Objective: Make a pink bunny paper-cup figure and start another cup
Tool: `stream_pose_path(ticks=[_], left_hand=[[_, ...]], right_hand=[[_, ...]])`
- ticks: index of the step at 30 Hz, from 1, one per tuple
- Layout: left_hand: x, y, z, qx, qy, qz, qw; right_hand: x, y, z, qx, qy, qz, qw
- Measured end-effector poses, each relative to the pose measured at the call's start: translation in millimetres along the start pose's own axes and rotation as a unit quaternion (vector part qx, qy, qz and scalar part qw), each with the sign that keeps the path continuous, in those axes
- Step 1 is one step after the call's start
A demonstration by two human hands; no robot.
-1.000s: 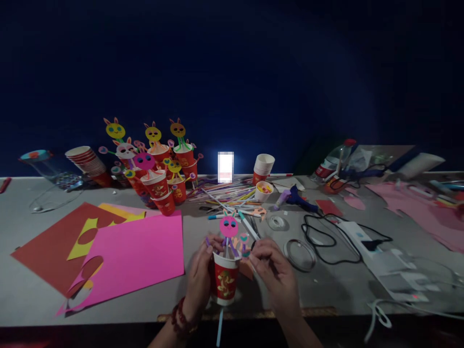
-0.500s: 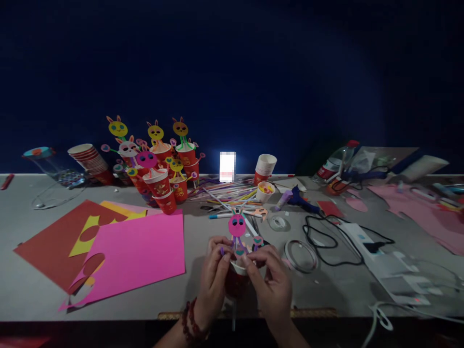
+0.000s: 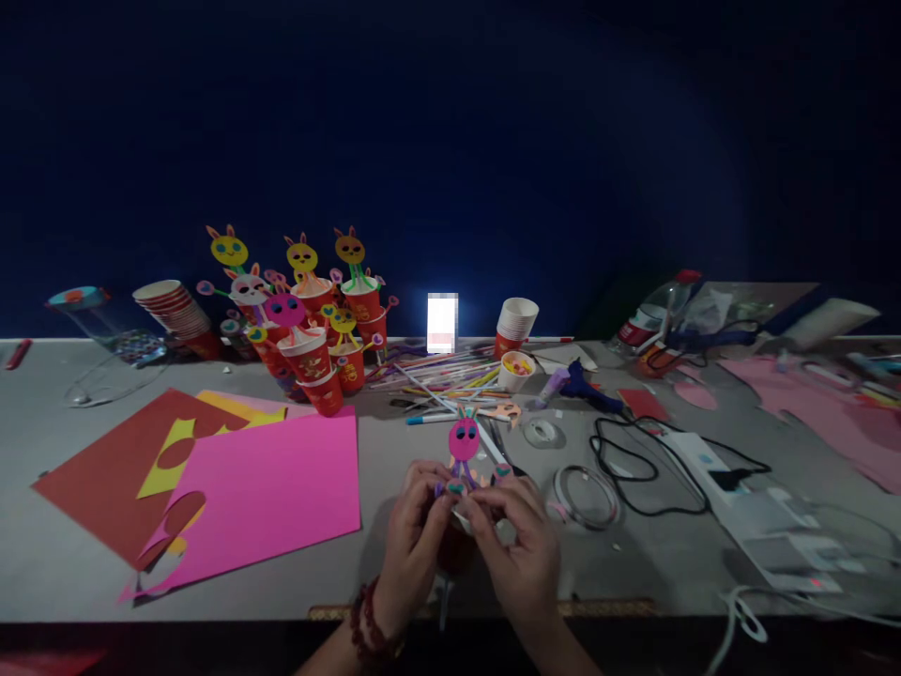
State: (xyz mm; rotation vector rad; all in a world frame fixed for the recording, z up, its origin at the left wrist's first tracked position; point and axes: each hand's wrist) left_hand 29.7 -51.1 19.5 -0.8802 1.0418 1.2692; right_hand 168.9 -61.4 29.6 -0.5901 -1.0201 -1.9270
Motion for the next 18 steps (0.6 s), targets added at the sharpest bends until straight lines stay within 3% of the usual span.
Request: stream_pose_path(ticks=[6,12,18], left_hand=[[-3.4,6.7,3.8,0.034,0.022,-0.018,0.999],[-6.9,8.6,5.1,0.076,0.031,-0.007,0.997],[-8.4,9.6,3.7,0.098,0.028,0.006,0.995]], right_hand=[[4.3,28.0,20.3,-0.007,0.063,-0.082,0.995],[8.7,48.6,61.3,0.214,0.047,-0.057,0.974],[6.4,43.7,67.6,0.281,0.056,-0.048,0.957]])
Point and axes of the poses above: each hand's wrist, its own z-axis towards the middle knuckle, its own y-axis out of the back of the hand, x = y × z, and after that the axes turned 3 degrees about x, right-handed
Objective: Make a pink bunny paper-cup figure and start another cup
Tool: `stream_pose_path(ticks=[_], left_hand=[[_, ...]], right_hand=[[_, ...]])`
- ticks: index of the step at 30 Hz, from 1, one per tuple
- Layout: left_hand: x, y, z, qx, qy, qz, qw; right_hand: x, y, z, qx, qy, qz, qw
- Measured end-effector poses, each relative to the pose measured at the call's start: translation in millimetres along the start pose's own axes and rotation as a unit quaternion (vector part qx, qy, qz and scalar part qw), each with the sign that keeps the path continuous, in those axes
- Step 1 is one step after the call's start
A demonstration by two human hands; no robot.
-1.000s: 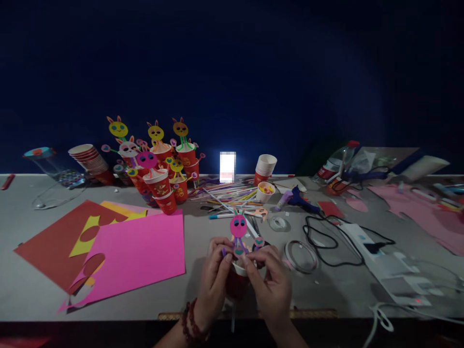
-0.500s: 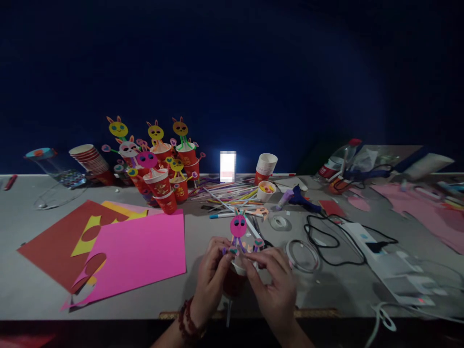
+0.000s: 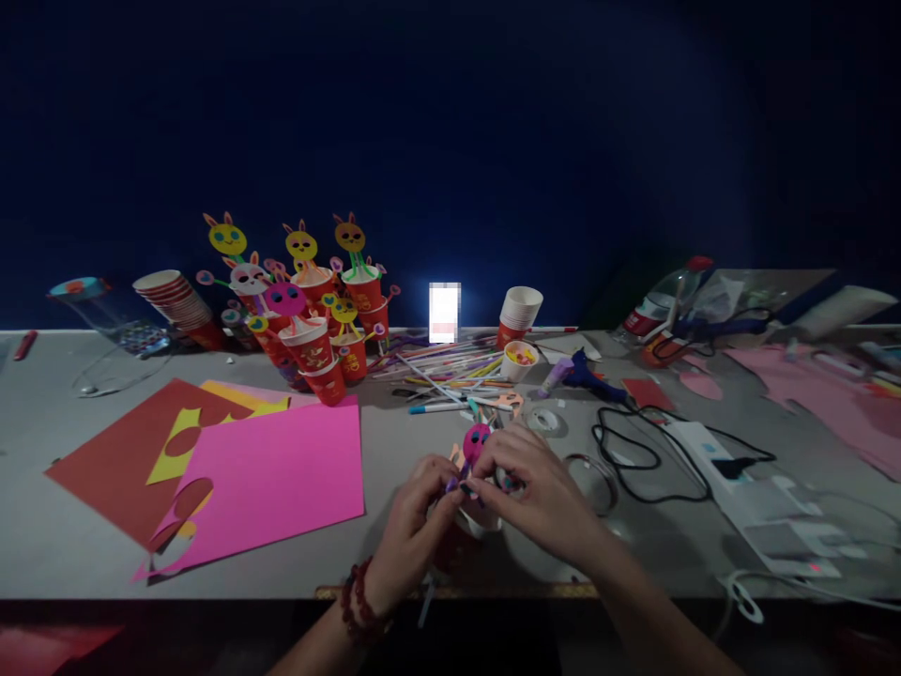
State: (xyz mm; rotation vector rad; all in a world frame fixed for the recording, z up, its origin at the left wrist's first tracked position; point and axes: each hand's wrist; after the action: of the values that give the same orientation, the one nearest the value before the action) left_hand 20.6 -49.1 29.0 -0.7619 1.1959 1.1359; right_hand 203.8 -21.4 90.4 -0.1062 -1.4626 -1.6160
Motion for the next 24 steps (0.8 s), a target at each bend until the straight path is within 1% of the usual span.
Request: stream_pose_path(ticks=[4,7,9,11,13,16,21,24], left_hand=[[1.5,1.0,-1.3,0.009,0.033,-0.040,0.999],[7.8,-1.7,-3.9,0.009,0.089,-0.126,0.988],[12.9,-5.6,-6.2,0.000,0.125,-0.202,0.971],[16.7,-10.1,-8.4,-0.003,0.153,-0.275,0.949],[18.1,-14.3,-10.0,0.006,0.171,-0.333,0.927],[17.2,-18.5,-11.3,0.016,0.183,-0.386,0.904],[14.6,-21.9,-10.1,-0.015,0.188,-0.421,0.887],[13.2,-23.0,-7.8,-0.023,0.189,-0.439,0.878]], right_hand=[[-1.4,-1.5,-1.4,-0.013,0.001,0.037,0.999],[-1.0,2.5,-1.2,-0.036,-0.011,0.077,0.996],[-0.2,6.3,0.5,-0.036,-0.016,0.097,0.995],[0.2,9.5,3.7,-0.018,-0.015,0.109,0.994],[-0.9,11.0,7.8,0.004,-0.010,0.114,0.993],[-5.8,9.9,12.9,0.018,-0.007,0.105,0.994],[-16.5,4.4,15.6,0.013,-0.025,0.090,0.996],[-19.2,1.2,16.3,0.018,-0.027,0.088,0.996]])
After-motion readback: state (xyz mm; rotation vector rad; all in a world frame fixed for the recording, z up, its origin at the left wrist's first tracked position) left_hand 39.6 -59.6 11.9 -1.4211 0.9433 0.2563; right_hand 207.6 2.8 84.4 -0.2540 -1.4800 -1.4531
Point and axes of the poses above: each hand's wrist, its own z-axis towards the middle knuckle, its own y-axis out of the back of the hand, x = y × z, and after that the axes turned 3 degrees about x, right-handed
